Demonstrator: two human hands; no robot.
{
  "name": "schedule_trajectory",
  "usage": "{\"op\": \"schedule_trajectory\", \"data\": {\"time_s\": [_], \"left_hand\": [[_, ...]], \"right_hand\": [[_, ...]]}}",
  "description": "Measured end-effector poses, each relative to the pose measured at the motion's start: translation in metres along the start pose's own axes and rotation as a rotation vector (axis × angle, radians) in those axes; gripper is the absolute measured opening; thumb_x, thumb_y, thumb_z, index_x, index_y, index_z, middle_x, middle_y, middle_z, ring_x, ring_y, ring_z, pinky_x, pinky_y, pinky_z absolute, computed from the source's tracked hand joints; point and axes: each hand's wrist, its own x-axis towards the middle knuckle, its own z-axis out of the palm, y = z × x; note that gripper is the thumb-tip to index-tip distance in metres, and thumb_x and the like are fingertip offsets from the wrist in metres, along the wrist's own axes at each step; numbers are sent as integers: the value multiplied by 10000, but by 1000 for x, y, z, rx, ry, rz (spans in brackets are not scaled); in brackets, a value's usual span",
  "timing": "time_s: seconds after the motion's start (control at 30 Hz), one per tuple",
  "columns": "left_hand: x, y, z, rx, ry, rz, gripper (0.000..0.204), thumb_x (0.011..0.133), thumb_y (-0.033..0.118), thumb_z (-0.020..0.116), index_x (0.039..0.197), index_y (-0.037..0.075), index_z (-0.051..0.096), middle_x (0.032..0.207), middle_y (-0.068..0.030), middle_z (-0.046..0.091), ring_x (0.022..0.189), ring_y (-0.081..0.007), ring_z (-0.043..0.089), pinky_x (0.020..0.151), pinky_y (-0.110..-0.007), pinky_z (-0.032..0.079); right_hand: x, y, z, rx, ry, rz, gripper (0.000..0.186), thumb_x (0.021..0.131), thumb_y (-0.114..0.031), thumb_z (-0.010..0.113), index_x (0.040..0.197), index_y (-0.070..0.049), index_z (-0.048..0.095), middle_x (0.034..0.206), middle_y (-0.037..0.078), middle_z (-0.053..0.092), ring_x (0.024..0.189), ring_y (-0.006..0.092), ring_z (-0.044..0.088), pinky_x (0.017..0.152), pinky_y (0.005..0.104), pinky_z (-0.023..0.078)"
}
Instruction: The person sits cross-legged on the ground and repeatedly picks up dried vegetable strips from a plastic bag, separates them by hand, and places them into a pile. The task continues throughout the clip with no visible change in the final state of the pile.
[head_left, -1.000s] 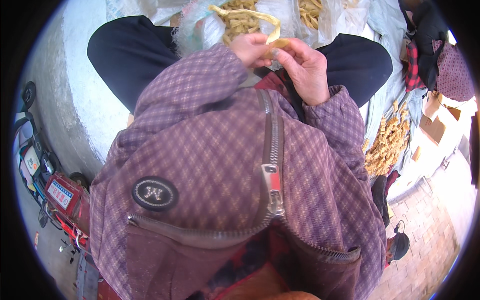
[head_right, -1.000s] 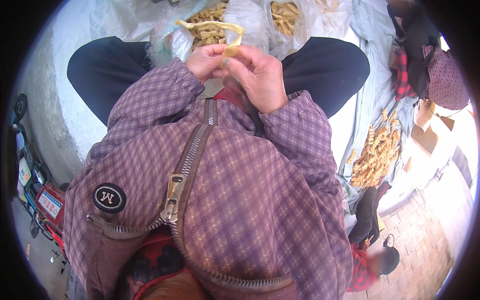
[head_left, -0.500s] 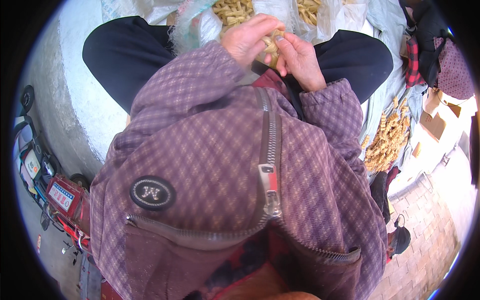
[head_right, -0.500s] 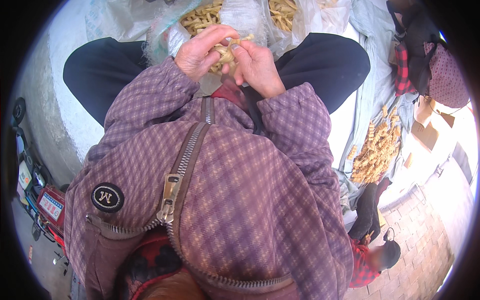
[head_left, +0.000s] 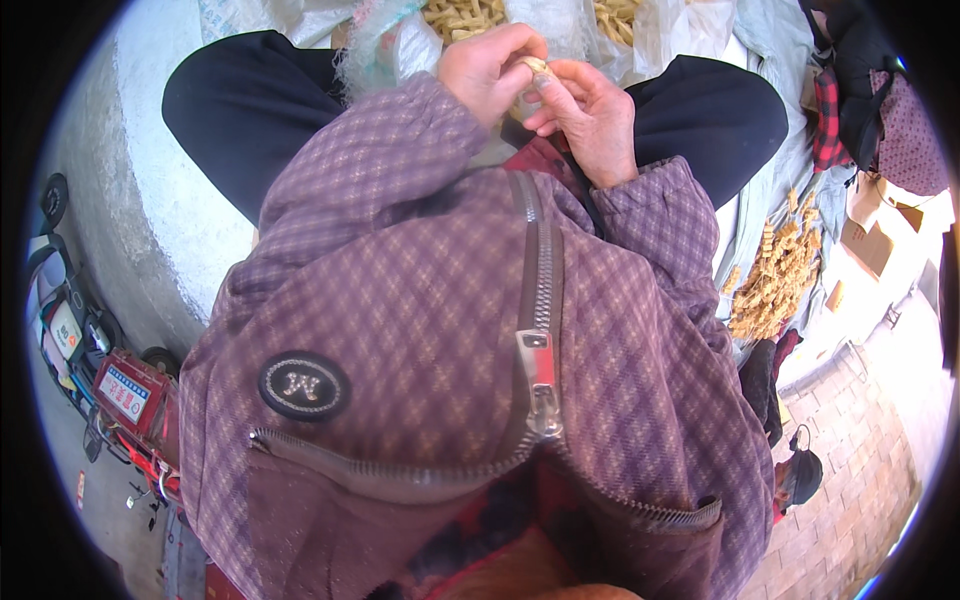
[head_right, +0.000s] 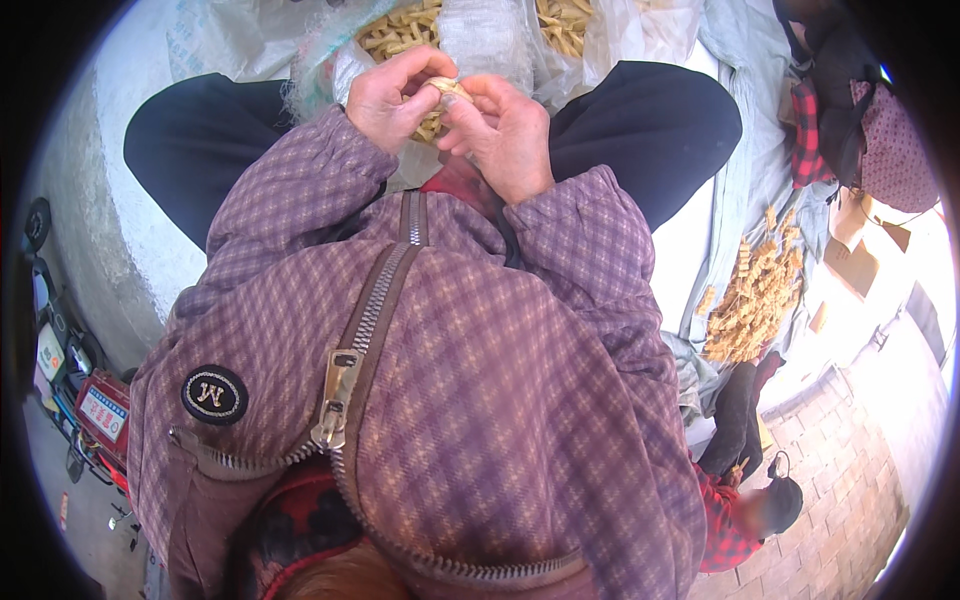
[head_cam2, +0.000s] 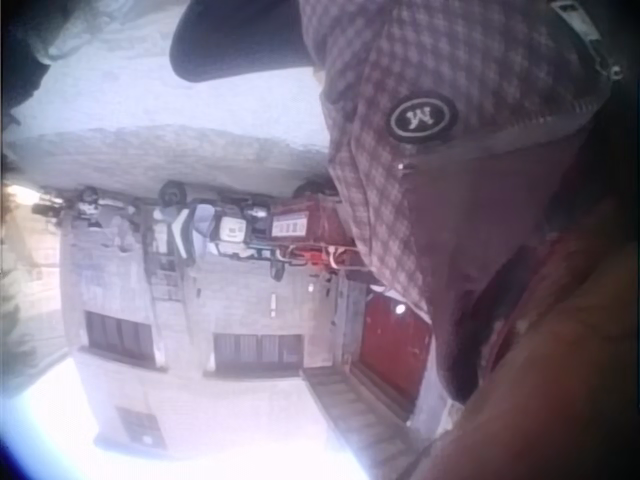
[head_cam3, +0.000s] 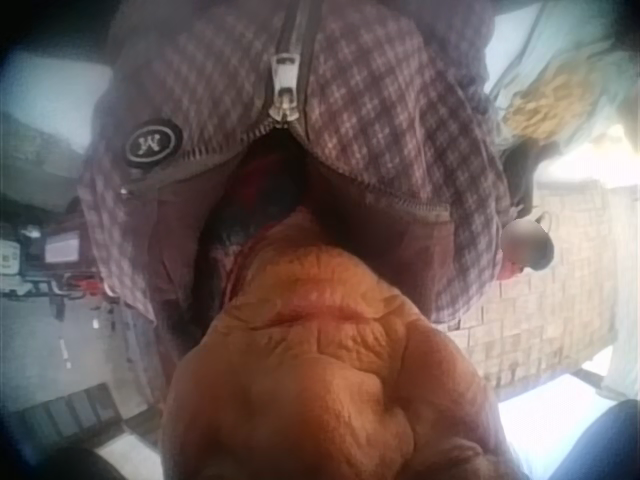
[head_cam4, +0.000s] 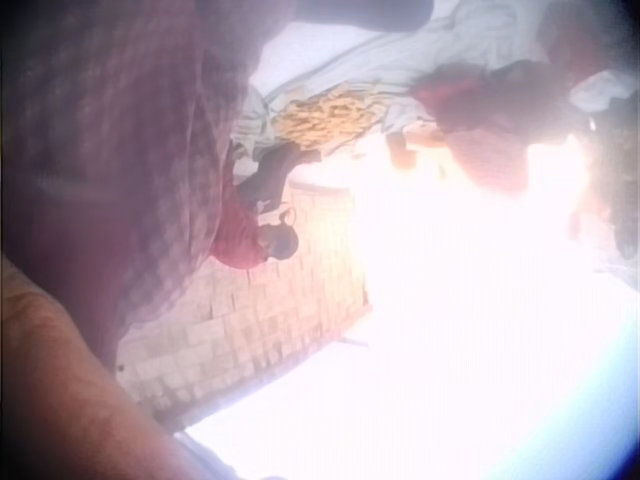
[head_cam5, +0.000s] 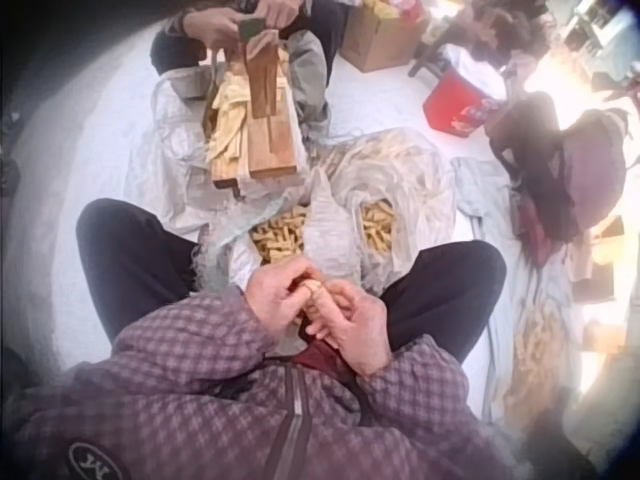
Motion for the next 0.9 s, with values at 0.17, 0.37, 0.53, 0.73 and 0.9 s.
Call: {"op": "schedule_trajectory", "data": {"time_s": [0.17,0.37,0.53,0.73,0.9], "left_hand": [[-1,-8,8,-421,64,-185,213,789,-20,533,997,16,558,882,-26,587,862,-84,568,745,-217,468],[-3,-12,2,-244,56,4,176,778,-17,551,951,15,550,821,-20,560,799,-78,567,714,-204,469],[-3,-10,-3,155,45,-93,99,766,0,578,833,17,506,719,1,530,640,-66,538,560,-225,451],[-10,-4,4,257,60,-14,125,778,66,624,827,34,514,674,-27,513,592,-92,535,520,-260,434],[-8,-3,9,424,46,92,128,821,132,606,824,32,527,663,-44,525,597,-112,544,533,-272,435]], "right_hand": [[4,6,5,-14,80,-79,220,870,-83,529,1046,45,563,884,93,636,682,137,632,613,207,498],[5,9,-4,211,-26,66,235,868,-80,518,1071,32,556,977,90,617,886,168,617,768,263,511],[7,7,-1,374,-36,152,220,860,-89,529,1041,27,573,933,67,622,835,144,608,753,262,502],[17,29,6,-129,78,-200,194,880,-123,483,990,17,559,803,67,616,730,135,593,675,257,480],[17,22,1,-136,-12,-132,220,900,-142,422,1008,25,517,778,99,605,718,137,596,630,264,483]]}}
